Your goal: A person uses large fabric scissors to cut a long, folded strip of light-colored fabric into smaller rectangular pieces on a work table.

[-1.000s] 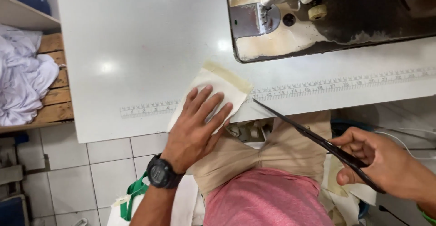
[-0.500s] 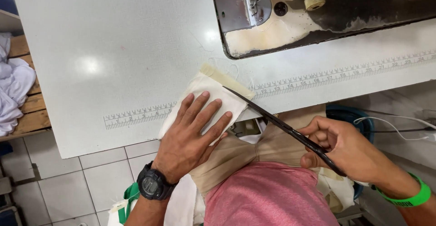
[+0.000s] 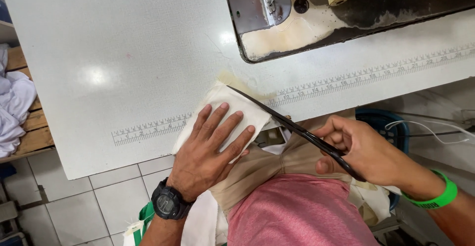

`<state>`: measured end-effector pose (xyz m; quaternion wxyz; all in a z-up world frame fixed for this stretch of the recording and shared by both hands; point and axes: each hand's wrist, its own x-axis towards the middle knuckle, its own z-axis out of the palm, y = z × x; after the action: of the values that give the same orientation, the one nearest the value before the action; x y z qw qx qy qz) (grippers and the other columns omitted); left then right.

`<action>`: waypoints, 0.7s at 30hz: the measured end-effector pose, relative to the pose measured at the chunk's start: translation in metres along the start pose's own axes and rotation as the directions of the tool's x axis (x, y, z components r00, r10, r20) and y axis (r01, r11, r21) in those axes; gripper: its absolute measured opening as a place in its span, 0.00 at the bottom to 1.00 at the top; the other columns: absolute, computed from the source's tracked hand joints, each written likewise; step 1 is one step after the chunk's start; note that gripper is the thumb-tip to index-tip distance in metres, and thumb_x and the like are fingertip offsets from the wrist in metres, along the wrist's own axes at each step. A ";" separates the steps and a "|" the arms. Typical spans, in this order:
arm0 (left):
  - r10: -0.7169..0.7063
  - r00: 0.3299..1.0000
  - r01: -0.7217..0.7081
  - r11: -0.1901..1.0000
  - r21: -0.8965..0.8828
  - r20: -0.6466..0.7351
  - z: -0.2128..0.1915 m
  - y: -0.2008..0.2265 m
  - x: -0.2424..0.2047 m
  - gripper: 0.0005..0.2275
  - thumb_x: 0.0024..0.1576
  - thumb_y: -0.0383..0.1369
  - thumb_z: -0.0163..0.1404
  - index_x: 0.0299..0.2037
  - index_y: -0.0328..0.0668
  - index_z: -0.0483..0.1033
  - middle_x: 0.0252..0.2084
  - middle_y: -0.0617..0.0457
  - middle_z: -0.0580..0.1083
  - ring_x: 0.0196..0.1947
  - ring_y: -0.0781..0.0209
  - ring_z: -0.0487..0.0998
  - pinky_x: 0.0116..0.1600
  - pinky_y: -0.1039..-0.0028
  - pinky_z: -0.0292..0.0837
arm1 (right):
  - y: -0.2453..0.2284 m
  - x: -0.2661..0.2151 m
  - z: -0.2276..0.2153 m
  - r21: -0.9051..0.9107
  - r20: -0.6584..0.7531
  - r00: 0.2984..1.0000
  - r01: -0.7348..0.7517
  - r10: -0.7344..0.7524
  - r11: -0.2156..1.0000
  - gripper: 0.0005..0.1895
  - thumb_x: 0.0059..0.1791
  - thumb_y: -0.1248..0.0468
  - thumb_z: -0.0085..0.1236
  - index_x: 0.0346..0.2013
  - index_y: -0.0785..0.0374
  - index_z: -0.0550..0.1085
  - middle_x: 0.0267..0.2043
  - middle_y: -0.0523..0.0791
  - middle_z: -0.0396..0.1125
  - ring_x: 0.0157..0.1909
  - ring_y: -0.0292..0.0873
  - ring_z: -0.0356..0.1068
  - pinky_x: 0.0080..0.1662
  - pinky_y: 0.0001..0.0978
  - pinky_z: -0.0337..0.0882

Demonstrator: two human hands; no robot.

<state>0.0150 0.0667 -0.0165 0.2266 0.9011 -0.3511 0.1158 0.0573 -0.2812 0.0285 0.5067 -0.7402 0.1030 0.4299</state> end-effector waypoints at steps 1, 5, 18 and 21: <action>0.008 1.000 -0.008 1.000 0.001 -0.003 0.000 0.000 0.000 0.20 0.72 0.39 0.57 0.71 0.44 0.71 0.70 0.38 0.72 0.74 0.28 0.70 0.79 0.35 0.62 | -0.013 0.000 0.006 0.024 -0.044 0.996 -0.079 0.080 0.997 0.21 0.42 0.79 0.81 0.48 0.71 0.82 0.26 0.52 0.78 0.33 0.44 0.82 0.43 0.35 0.81; 0.018 1.000 -0.018 1.000 0.005 -0.016 0.000 0.000 0.000 0.20 0.72 0.40 0.58 0.71 0.43 0.71 0.70 0.38 0.72 0.74 0.28 0.69 0.79 0.35 0.62 | -0.016 0.000 0.007 -0.003 -0.124 0.983 -0.136 0.135 0.991 0.18 0.39 0.76 0.86 0.38 0.73 0.82 0.17 0.53 0.73 0.31 0.51 0.91 0.43 0.38 0.84; 0.080 0.996 -0.080 0.997 0.004 -0.029 -0.005 0.000 0.000 0.17 0.73 0.38 0.57 0.69 0.44 0.74 0.67 0.38 0.74 0.71 0.27 0.73 0.76 0.35 0.67 | -0.060 0.006 0.026 0.027 -0.114 0.968 -0.223 0.224 0.975 0.15 0.46 0.74 0.78 0.41 0.73 0.79 0.27 0.60 0.87 0.36 0.50 0.89 0.50 0.32 0.79; 0.083 0.996 -0.083 0.997 0.000 -0.028 -0.003 -0.003 -0.001 0.18 0.73 0.38 0.57 0.70 0.45 0.73 0.68 0.38 0.74 0.72 0.27 0.72 0.77 0.34 0.66 | -0.065 0.004 0.017 0.001 -0.128 0.968 -0.219 0.217 0.976 0.17 0.42 0.74 0.81 0.40 0.74 0.81 0.27 0.61 0.88 0.38 0.50 0.90 0.51 0.33 0.79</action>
<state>0.0163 0.0703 -0.0154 0.2268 0.8839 -0.3852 0.1375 0.0887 -0.2353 0.0661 0.4439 -0.7534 0.2130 0.4358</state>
